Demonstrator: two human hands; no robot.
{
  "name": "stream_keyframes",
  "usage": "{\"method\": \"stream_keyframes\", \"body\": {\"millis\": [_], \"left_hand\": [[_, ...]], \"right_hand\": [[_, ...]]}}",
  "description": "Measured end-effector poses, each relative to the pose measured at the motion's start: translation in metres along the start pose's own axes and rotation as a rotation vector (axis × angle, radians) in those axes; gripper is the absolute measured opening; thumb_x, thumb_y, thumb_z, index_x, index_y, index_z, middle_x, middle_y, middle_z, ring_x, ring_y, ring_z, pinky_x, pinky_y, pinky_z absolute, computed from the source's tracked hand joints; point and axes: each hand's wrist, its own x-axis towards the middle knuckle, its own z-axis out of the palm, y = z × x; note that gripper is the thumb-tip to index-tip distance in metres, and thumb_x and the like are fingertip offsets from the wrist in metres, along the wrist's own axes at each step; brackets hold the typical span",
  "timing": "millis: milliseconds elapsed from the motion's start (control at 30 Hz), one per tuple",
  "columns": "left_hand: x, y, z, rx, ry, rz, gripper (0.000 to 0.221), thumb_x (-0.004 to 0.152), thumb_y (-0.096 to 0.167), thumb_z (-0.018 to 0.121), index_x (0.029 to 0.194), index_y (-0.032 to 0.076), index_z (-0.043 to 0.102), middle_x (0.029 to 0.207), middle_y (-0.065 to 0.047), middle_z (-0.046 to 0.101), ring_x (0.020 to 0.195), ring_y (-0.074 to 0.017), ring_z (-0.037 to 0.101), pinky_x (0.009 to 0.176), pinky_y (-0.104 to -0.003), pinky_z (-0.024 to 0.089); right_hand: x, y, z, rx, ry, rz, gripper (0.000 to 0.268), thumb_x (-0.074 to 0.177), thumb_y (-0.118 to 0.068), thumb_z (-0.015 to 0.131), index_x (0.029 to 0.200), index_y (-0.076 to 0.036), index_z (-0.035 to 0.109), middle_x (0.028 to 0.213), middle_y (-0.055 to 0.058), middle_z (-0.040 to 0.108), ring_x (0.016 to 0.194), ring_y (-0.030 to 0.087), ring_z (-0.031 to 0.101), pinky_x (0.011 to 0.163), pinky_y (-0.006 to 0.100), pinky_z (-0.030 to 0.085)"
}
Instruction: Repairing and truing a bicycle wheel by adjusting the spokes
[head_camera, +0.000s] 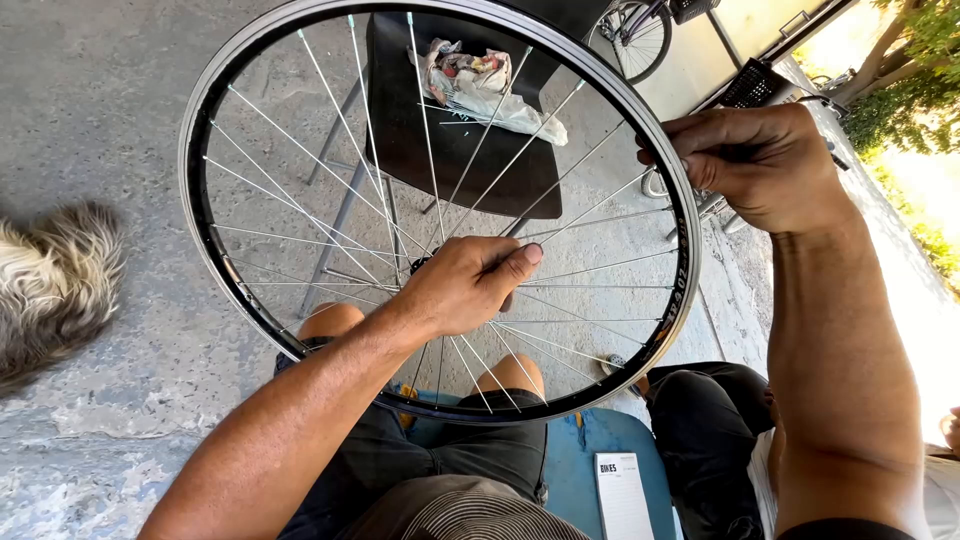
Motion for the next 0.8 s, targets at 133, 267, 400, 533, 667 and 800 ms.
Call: {"method": "stream_keyframes", "body": {"millis": [133,267,400,533,667,800], "left_hand": [[-0.001,0.001,0.0,0.007,0.002,0.005,0.047,0.105,0.052,0.044,0.074,0.019,0.056,0.06,0.004,0.064,0.058,-0.013,0.06,0.062,-0.035,0.049],[-0.001,0.0,0.001,-0.05,-0.003,-0.002,0.048,0.106,0.051,0.046,0.073,0.017,0.054,0.061,0.003,0.064,0.059,-0.0123,0.062,0.064,-0.034,0.051],[-0.002,0.0,0.001,-0.051,0.01,0.026,0.048,0.106,0.05,0.046,0.071,0.017,0.053,0.06,0.002,0.063,0.058,-0.0124,0.06,0.064,-0.033,0.05],[-0.004,0.003,-0.001,-0.047,-0.005,0.011,0.047,0.106,0.049,0.047,0.072,0.017,0.053,0.062,0.003,0.063,0.06,-0.0116,0.066,0.066,-0.032,0.051],[-0.005,0.004,-0.001,-0.056,-0.006,0.018,0.048,0.105,0.05,0.047,0.072,0.017,0.055,0.061,0.002,0.063,0.058,-0.0129,0.062,0.064,-0.033,0.05],[-0.004,0.0,0.002,-0.081,0.015,0.026,0.046,0.106,0.046,0.048,0.071,0.017,0.052,0.059,0.003,0.06,0.057,-0.0105,0.063,0.063,-0.032,0.05]], "right_hand": [[-0.003,0.006,0.0,0.03,0.006,-0.017,0.019,0.096,-0.004,0.073,0.109,0.011,0.07,0.12,0.022,0.072,0.103,0.022,0.066,0.089,0.031,0.054],[-0.006,0.008,0.004,0.04,0.055,0.003,0.018,0.098,0.0,0.072,0.113,0.011,0.069,0.124,0.023,0.072,0.11,0.022,0.067,0.095,0.03,0.056],[-0.008,0.003,0.007,0.036,0.071,-0.004,0.021,0.098,0.0,0.073,0.115,0.011,0.069,0.127,0.025,0.071,0.117,0.026,0.069,0.103,0.033,0.057],[-0.008,-0.002,0.008,0.032,0.062,-0.024,0.02,0.1,-0.002,0.071,0.114,0.012,0.069,0.124,0.024,0.072,0.11,0.023,0.068,0.096,0.03,0.056],[-0.009,-0.001,0.009,0.007,0.066,-0.02,0.019,0.102,-0.002,0.07,0.115,0.012,0.069,0.122,0.022,0.072,0.107,0.022,0.067,0.095,0.029,0.055],[-0.009,0.0,0.011,0.035,0.085,0.008,0.021,0.102,-0.003,0.071,0.117,0.011,0.068,0.117,0.02,0.072,0.104,0.02,0.067,0.092,0.026,0.056]]}}
